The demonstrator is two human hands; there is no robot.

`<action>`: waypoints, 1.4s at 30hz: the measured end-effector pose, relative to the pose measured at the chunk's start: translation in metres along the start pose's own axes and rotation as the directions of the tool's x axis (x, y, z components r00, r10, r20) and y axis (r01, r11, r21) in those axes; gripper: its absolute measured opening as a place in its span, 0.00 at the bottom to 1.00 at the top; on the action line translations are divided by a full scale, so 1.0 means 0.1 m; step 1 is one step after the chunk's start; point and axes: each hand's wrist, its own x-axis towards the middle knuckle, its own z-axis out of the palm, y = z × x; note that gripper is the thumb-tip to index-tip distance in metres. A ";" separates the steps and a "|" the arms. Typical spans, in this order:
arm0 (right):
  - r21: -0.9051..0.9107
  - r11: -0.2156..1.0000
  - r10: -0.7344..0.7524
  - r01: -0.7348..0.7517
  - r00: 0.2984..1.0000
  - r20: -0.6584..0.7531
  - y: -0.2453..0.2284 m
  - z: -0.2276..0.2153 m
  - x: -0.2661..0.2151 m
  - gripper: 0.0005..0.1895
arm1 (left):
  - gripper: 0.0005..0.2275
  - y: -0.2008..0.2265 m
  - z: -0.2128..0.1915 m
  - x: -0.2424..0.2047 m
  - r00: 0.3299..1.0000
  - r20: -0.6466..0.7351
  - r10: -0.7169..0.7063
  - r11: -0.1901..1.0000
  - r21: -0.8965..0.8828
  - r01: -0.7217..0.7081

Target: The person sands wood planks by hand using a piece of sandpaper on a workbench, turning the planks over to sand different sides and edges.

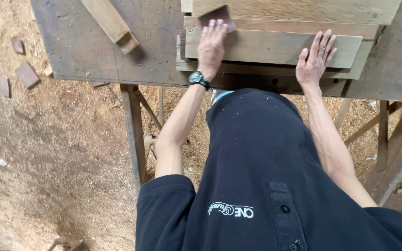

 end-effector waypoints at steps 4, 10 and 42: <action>-0.022 0.999 0.033 -0.033 0.999 0.018 0.07 0.06 -0.03 0.34 | 0.17 -0.14 -0.12 -0.05 0.997 -0.057 -0.057 0.998 0.005 0.057; -0.042 0.999 0.023 -0.022 1.000 0.019 0.12 0.10 0.06 0.32 | 0.20 0.76 0.04 0.06 1.000 0.015 0.022 0.990 -0.136 -0.020; -0.042 0.982 0.184 -0.181 0.981 0.067 -0.38 -0.32 0.06 0.35 | 0.22 -0.29 -0.22 -0.13 0.999 0.037 0.023 0.985 -0.173 -0.017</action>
